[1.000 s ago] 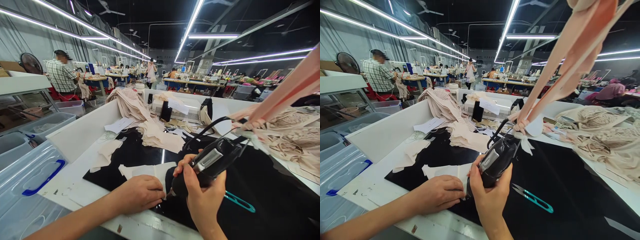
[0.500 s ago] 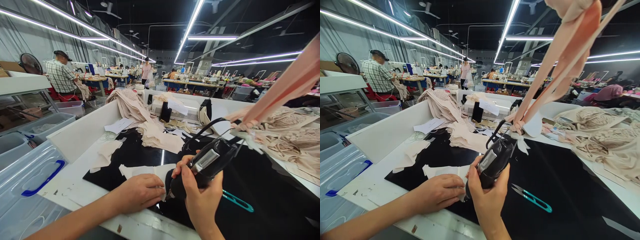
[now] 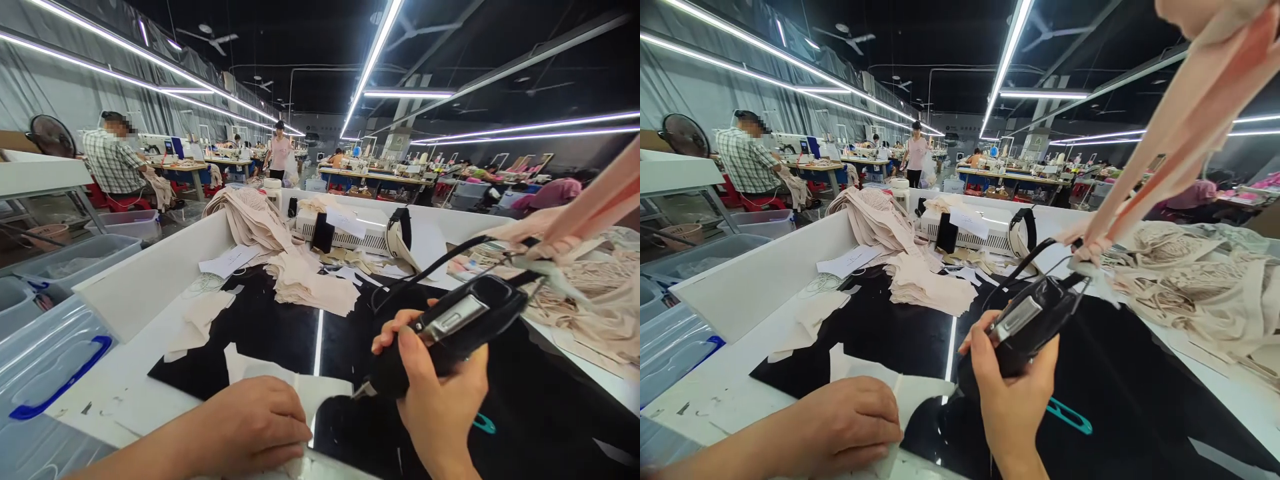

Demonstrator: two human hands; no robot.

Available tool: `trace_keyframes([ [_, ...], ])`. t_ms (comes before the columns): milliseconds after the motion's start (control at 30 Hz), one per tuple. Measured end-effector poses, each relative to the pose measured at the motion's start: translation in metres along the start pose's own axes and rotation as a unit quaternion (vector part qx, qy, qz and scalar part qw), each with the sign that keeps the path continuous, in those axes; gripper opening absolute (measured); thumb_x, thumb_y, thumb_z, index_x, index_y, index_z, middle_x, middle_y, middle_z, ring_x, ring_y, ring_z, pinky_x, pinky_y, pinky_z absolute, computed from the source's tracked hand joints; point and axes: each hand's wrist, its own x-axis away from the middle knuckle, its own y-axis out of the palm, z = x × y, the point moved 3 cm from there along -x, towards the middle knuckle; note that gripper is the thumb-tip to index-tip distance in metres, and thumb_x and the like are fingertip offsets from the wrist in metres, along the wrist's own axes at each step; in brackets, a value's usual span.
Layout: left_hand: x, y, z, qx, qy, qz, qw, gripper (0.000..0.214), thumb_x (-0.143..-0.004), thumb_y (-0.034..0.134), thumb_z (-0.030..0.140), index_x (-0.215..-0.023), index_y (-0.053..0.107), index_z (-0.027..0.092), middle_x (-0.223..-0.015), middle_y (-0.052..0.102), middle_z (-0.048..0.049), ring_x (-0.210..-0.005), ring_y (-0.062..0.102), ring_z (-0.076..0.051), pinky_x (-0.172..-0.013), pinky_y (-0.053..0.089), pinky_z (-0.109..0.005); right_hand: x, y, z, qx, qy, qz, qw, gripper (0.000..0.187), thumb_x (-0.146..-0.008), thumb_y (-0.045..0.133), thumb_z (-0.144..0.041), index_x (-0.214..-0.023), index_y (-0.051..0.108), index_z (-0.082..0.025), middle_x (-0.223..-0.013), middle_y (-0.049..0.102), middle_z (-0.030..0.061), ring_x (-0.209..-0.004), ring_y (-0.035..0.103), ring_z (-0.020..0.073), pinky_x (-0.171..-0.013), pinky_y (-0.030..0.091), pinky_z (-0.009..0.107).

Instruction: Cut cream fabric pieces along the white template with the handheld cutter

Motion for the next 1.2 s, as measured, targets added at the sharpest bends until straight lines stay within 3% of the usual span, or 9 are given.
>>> trace_keyframes([
  [200,-0.03,0.012,-0.01,-0.065,-0.024,0.048,0.996,0.016,-0.104,0.06,0.019,-0.119,0.067,0.018,-0.108,0.072,-0.0056,-0.1,0.067,-0.022,-0.098,0.054,-0.035,-0.016,-0.004,0.015,0.007,-0.014,0.007,1.0,0.033,-0.084,0.082,-0.026,-0.102,0.054,-0.026,-0.083,0.067,-0.0054,-0.06,0.064,0.0126,-0.053,0.056,0.029],
  [400,-0.05,0.035,-0.023,-0.14,0.0,0.034,0.99,0.018,-0.102,0.064,0.024,-0.119,0.065,0.018,-0.105,0.069,-0.0057,-0.096,0.067,-0.022,-0.095,0.056,-0.036,-0.01,-0.002,0.018,0.012,-0.014,-0.011,1.0,0.033,-0.086,0.079,-0.024,-0.108,0.054,-0.026,-0.082,0.068,-0.005,-0.059,0.065,0.013,-0.054,0.056,0.029],
  [600,-0.048,0.036,-0.024,-0.156,-0.008,0.033,0.987,0.01,-0.104,0.062,0.025,-0.108,0.065,0.017,-0.099,0.067,-0.0045,-0.09,0.066,-0.021,-0.087,0.056,-0.034,-0.01,-0.001,0.019,0.019,-0.014,-0.012,1.0,0.035,-0.086,0.08,-0.024,-0.11,0.054,-0.027,-0.082,0.068,-0.0059,-0.057,0.064,0.012,-0.054,0.056,0.028],
  [833,-0.046,0.033,-0.022,-0.138,-0.008,0.054,0.989,0.013,-0.108,0.055,0.025,-0.11,0.065,0.017,-0.098,0.067,-0.0046,-0.087,0.066,-0.02,-0.085,0.056,-0.033,-0.008,-0.003,0.021,0.019,-0.014,-0.012,1.0,0.036,-0.087,0.079,-0.024,-0.113,0.054,-0.027,-0.084,0.068,-0.0055,-0.058,0.064,0.0123,-0.057,0.057,0.029],
  [1200,-0.045,0.035,-0.024,-0.128,-0.006,0.061,0.99,0.011,-0.106,0.056,0.021,-0.111,0.065,0.016,-0.099,0.068,-0.0049,-0.088,0.066,-0.02,-0.085,0.056,-0.034,-0.007,0.0,0.021,0.022,-0.013,-0.012,1.0,0.036,-0.086,0.079,-0.024,-0.112,0.054,-0.026,-0.082,0.068,-0.0051,-0.057,0.065,0.0127,-0.056,0.057,0.03],
])
